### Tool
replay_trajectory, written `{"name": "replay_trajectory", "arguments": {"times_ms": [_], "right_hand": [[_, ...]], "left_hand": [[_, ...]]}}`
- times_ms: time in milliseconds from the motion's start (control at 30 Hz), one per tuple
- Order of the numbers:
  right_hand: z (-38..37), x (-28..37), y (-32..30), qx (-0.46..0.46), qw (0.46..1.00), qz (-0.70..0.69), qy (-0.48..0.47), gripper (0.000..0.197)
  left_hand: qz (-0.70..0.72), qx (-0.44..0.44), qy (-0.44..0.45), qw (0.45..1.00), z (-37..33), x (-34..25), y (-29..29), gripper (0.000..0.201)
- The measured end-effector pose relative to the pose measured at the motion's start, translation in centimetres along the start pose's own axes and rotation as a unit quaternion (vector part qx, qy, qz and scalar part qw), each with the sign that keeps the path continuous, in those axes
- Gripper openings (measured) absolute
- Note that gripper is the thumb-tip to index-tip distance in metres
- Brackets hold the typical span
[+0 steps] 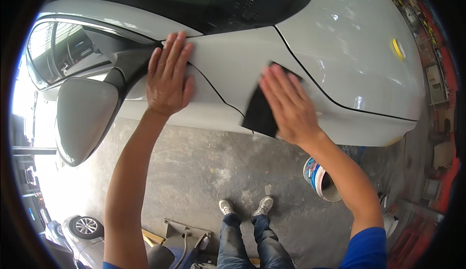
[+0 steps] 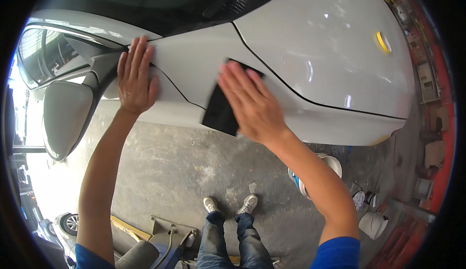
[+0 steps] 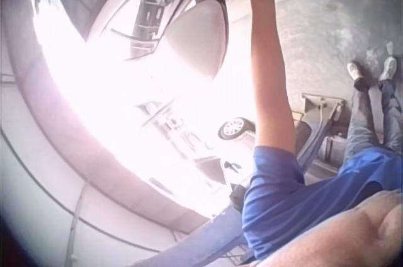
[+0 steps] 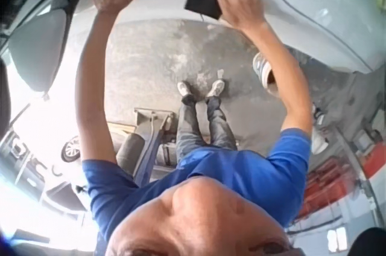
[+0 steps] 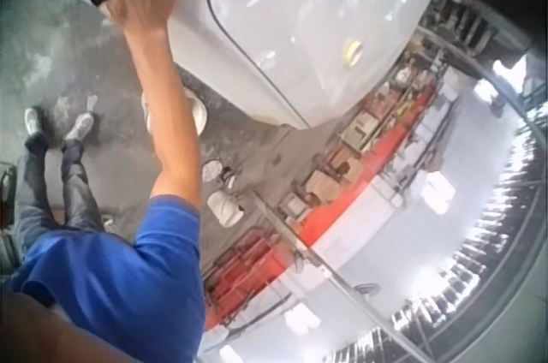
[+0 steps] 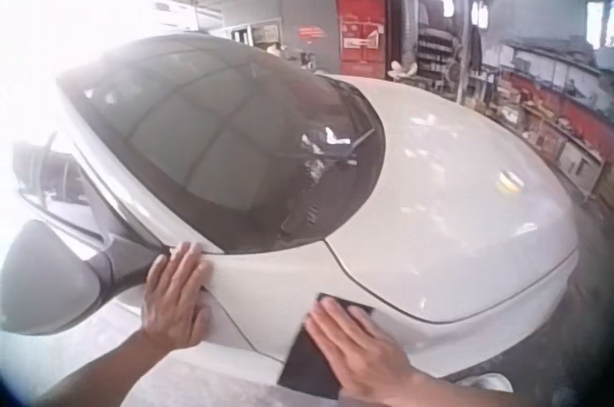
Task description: The person kneels beside a white car and uses a sanding block to sand the front wheel arch and adjacent fender area. They repeatedly rub the surface with the block, occasionally pausing to feel the panel with their hand.
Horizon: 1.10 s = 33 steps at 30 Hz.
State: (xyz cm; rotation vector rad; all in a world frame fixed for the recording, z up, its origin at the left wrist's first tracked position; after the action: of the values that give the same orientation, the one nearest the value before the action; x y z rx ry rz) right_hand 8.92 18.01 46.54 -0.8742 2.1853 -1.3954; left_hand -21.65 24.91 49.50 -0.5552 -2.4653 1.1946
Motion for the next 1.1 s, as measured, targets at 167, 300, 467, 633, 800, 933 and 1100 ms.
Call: {"name": "replay_trajectory", "arguments": {"times_ms": [167,300,467,633,800,933,1100], "right_hand": [[-4.9,0.8,0.5,0.0,0.998,0.012,-0.064,0.056],[1.2,0.4,0.4,-0.009,1.0,-0.003,0.026,0.063],[-4.1,2.3,-0.5,-0.07,0.992,-0.035,0.098,0.074],[-3.2,3.2,-0.2,-0.104,0.981,-0.028,0.161,0.067],[-5.2,3.7,-0.8,-0.133,0.973,-0.037,0.185,0.07],[-4.5,3.6,-1.1,-0.129,0.974,-0.057,0.179,0.07],[-5.0,3.7,-1.0,-0.143,0.972,-0.064,0.176,0.071]], "left_hand": [[0.005,0.005,-0.004,1.0,0.2,0.1,0.0,0.063],[0.005,0.003,-0.023,1.0,0.2,-0.2,-0.4,0.061],[0.003,0.015,-0.008,1.0,-0.1,-0.3,-0.4,0.062],[0.005,0.015,-0.011,1.0,0.2,-0.1,-0.1,0.06],[0.003,0.008,-0.003,1.0,-0.1,-0.2,-0.3,0.06],[0.001,-0.007,-0.011,1.0,0.2,-0.2,-0.2,0.061],[-0.007,0.001,0.001,1.0,0.1,-0.1,-0.2,0.061]]}}
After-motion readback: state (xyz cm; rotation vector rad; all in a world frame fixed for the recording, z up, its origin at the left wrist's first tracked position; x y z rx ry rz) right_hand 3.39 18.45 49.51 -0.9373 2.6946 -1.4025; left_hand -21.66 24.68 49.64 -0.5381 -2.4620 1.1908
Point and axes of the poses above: each hand's wrist, its own z-axis away from the middle knuckle, its own y-axis out of the palm, x = y × z, the point moved 1 cm from there along -z, towards the middle knuckle, and after that the axes turned 6 degrees about -y, right-handed, at the moved point
